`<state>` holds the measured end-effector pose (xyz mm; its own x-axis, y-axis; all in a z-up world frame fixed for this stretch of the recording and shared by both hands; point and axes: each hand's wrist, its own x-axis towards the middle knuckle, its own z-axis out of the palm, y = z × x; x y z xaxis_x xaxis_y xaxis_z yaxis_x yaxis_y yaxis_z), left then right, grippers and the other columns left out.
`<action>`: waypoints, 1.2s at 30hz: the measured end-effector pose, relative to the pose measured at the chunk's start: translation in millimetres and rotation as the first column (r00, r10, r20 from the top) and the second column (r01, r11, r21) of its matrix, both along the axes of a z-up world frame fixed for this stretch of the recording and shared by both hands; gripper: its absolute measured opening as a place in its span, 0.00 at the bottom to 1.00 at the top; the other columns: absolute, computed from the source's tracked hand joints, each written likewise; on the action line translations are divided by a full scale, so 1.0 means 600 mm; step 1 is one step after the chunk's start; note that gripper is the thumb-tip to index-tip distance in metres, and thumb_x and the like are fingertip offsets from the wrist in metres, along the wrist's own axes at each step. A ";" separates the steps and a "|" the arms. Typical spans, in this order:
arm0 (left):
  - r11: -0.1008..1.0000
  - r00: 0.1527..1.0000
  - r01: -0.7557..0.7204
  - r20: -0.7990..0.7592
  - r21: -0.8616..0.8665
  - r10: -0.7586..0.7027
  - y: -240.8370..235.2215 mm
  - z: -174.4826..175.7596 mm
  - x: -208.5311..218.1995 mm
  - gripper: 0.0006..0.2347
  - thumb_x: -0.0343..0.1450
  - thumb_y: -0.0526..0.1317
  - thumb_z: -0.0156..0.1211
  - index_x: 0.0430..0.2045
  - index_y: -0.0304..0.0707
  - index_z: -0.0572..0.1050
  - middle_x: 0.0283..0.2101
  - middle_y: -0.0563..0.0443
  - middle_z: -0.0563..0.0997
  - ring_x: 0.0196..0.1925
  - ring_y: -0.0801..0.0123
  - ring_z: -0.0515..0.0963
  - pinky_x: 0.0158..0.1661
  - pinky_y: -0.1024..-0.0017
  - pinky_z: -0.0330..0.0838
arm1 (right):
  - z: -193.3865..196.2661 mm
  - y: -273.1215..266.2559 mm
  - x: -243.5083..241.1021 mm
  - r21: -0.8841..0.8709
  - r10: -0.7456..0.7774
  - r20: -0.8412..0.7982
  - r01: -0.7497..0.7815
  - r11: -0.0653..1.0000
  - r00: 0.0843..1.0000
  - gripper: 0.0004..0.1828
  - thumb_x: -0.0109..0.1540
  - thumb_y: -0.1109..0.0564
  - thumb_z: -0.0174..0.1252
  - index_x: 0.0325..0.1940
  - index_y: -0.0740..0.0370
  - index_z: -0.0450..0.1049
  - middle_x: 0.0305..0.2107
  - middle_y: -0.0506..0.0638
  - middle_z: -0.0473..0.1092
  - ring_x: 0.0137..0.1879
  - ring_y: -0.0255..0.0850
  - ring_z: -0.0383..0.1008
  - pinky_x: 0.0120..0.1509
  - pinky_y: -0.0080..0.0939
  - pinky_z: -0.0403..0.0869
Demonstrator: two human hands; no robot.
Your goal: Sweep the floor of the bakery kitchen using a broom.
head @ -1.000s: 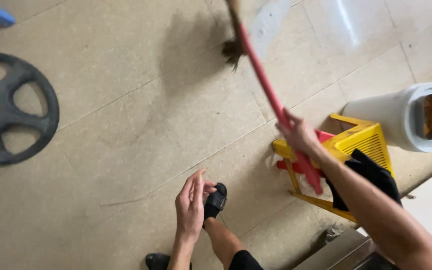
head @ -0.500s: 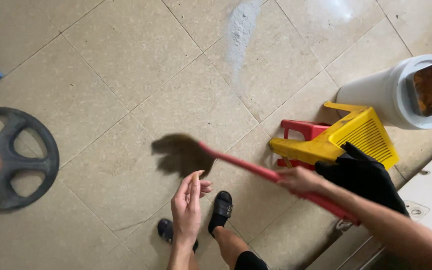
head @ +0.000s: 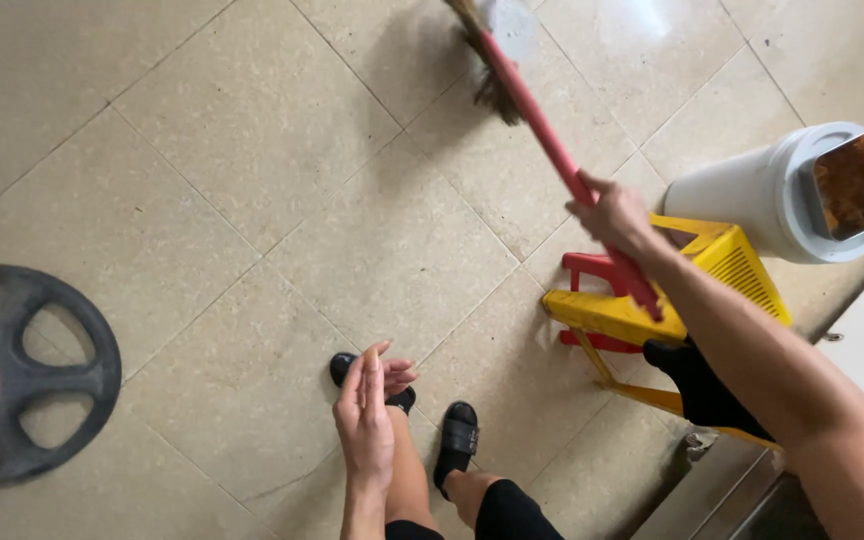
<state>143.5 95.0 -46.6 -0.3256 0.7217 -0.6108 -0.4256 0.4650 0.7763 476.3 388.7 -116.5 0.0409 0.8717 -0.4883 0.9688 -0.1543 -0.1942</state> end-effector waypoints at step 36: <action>1.000 1.000 -0.002 -0.027 -0.006 0.002 0.332 0.016 -0.162 0.17 0.77 0.46 0.50 0.54 0.33 0.76 0.39 0.47 0.85 0.38 0.72 0.83 0.43 0.72 0.76 | -0.043 0.380 -0.184 -0.226 -0.192 -0.110 0.164 0.960 0.975 0.34 0.63 0.49 0.64 0.74 0.46 0.65 0.25 0.52 0.74 0.23 0.38 0.72 0.27 0.41 0.75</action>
<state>46.4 294.0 -37.2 -0.3434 0.7174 -0.6061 -0.4050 0.4691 0.7848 366.0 616.6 -142.4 0.1097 0.7307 -0.6738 0.8904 -0.3735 -0.2600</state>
